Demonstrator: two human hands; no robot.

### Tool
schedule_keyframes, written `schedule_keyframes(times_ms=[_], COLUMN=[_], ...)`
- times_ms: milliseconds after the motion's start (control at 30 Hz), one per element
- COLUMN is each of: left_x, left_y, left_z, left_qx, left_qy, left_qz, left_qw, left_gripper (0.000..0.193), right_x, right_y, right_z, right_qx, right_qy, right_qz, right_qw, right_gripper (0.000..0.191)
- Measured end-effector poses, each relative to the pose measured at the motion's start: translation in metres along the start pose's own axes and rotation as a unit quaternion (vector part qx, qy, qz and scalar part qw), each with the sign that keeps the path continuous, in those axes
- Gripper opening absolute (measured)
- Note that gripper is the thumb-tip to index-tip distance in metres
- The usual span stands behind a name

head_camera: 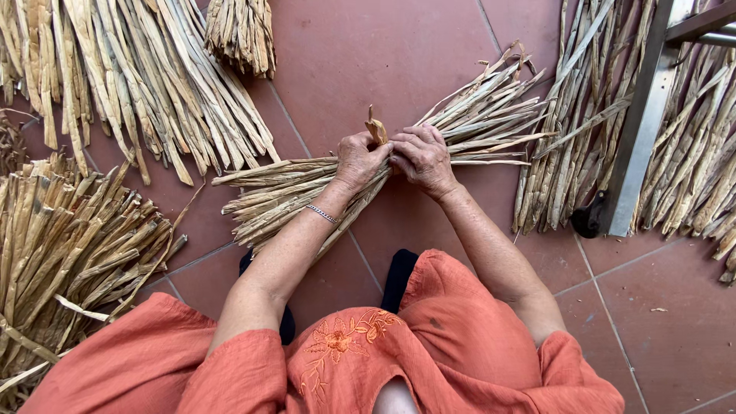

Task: The person gathers dried plant stems from the floor, aligns them into bundles, and ties them using strips of the same material. The person repeats this process, creating multiple tied bundles and placing them on the floor.

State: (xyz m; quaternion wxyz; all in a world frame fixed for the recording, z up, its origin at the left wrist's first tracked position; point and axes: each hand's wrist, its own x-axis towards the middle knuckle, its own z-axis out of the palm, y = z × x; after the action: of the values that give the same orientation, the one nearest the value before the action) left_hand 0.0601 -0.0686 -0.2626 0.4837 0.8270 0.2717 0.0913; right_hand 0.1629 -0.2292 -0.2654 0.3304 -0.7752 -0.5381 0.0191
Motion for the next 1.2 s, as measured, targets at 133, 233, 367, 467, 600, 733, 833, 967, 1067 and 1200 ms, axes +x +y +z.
schedule_keyframes(times_ms=[133,233,367,467,600,733,833,967,1067,1200], left_x=[0.000,0.004,0.018,0.031,0.030,0.008,0.022,0.048,0.050,0.059], left_y=[0.000,0.002,0.015,0.027,0.048,0.066,0.063,0.047,0.039,0.034], left_z=[-0.004,-0.003,-0.002,-0.022,-0.044,-0.029,-0.025,-0.034,-0.038,-0.041], left_qx=[0.064,0.111,0.221,0.133,0.290,0.161,0.276,0.432,0.403,0.324], left_qy=[-0.002,-0.043,-0.082,-0.095,-0.241,-0.223,-0.070,-0.238,-0.247,-0.250], left_qz=[0.069,0.150,0.225,0.128,0.034,0.309,0.498,0.353,0.372,0.355], left_qw=[0.996,0.981,0.945,0.978,0.925,0.911,0.819,0.795,0.799,0.840], left_gripper=[0.019,0.018,0.021,0.022,0.041,0.016,0.016,0.033,0.027,0.022], right_x=[0.004,0.006,0.013,0.022,0.027,0.021,0.018,0.018,0.023,0.033], right_y=[0.000,0.000,0.002,0.001,0.004,0.018,0.026,0.024,0.018,0.009], right_z=[0.000,-0.001,-0.002,0.002,0.011,0.020,0.027,0.031,0.028,0.019], right_qx=[-0.029,-0.072,-0.068,-0.023,-0.034,-0.031,-0.059,-0.029,-0.004,-0.015], right_qy=[-0.033,-0.028,-0.091,-0.029,-0.010,-0.016,0.022,0.018,0.027,0.014], right_qz=[-0.018,-0.041,-0.003,-0.012,0.000,-0.009,-0.008,0.018,0.015,0.015], right_qw=[0.999,0.996,0.994,0.999,0.999,0.999,0.998,0.999,1.000,1.000], right_gripper=[0.028,0.034,0.014,0.016,0.014,0.023,0.023,0.009,0.009,0.011])
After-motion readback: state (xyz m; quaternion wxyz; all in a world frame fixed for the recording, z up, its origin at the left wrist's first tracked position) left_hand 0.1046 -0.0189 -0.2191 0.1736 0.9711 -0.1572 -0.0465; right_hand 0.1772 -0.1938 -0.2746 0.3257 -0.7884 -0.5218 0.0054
